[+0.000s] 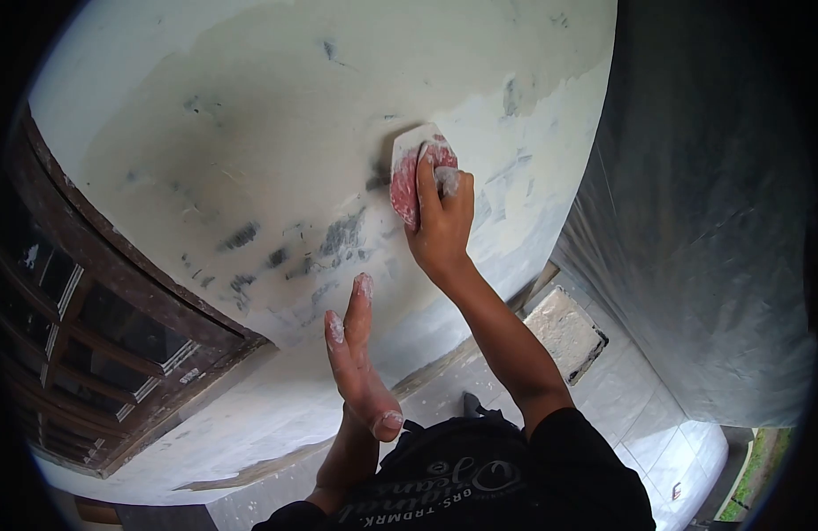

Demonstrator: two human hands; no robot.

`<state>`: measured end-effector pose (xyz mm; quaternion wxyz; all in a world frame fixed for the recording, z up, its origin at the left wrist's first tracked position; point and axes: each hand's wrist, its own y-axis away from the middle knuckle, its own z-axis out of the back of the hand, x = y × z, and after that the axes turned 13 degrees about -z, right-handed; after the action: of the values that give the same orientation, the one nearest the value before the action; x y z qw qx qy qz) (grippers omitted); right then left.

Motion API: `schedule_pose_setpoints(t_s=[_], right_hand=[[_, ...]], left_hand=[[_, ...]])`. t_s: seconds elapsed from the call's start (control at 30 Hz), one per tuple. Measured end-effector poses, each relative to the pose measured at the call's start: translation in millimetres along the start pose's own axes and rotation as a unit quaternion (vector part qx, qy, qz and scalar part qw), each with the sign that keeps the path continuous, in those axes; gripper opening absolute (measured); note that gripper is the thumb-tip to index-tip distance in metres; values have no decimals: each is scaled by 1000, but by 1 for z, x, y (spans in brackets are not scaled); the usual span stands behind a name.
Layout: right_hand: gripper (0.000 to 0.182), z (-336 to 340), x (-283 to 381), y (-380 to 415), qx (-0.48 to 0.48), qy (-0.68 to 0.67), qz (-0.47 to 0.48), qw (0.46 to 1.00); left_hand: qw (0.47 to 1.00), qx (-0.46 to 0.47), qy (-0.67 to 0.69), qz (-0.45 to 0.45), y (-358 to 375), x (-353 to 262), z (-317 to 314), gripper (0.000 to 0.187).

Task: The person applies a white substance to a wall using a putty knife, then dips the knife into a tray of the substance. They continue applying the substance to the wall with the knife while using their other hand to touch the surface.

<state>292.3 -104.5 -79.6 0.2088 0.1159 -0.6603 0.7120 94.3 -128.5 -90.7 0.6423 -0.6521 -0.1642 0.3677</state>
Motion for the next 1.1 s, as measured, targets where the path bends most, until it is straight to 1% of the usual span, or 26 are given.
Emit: schedule_pose_setpoints(t_s=[0.07,0.13,0.2,0.27,0.3,0.33,0.4,0.43,0.47,0.53,0.67,0.7,0.73,0.8,0.83,0.93,0.97,1.1], right_hand=[[67,-9,0,-9,5,21,6,1000],[57,-19,-4,-4,11,52,21,998],[56,-18,-11,17,12,50,23,998],[54,-13,-20,43,54,61,-8,997],[55,-8,-24,54,87,63,-25,994],[55,-5,-25,55,85,63,-25,994],[70,0,-27,53,55,16,-30,998],[70,1,-22,40,32,8,-24,999],[70,2,-16,24,32,10,-25,999],[58,-1,-1,-5,-16,4,8,1000],[56,-20,6,-10,13,47,41,998],[54,-16,6,-1,38,58,24,997],[54,-14,4,9,39,57,26,997],[56,-13,-8,35,69,67,0,995],[69,-10,-11,42,76,44,-1,996],[71,0,-18,49,74,6,-25,997],[73,3,-13,36,48,5,-22,999],[73,-5,9,-16,18,6,-22,1000]], left_hand=[[1000,1,1,-5,-2,2,-2,113],[1000,-4,3,-11,-1,3,-2,113],[1000,-6,0,-5,0,4,-1,113],[1000,-7,-2,5,2,4,-2,113],[1000,-2,-4,-5,2,5,-2,113],[1000,4,-6,-16,1,7,-2,113],[1000,2,0,-14,1,9,-3,113],[1000,-1,6,-9,1,9,-4,113],[1000,0,7,-8,1,9,-5,113],[1000,0,10,-14,-2,11,-6,113],[1000,-2,8,-4,-4,9,-5,113],[1000,-9,6,-4,-4,9,-3,113],[1000,-16,4,-3,-3,9,-3,113],[1000,-14,2,-4,-1,10,-1,114],[1000,-9,2,-9,-1,11,-1,114],[1000,-13,11,-1,0,11,-2,113],[1000,-14,12,0,-1,12,-2,113],[1000,3,16,-7,-3,11,-4,112]])
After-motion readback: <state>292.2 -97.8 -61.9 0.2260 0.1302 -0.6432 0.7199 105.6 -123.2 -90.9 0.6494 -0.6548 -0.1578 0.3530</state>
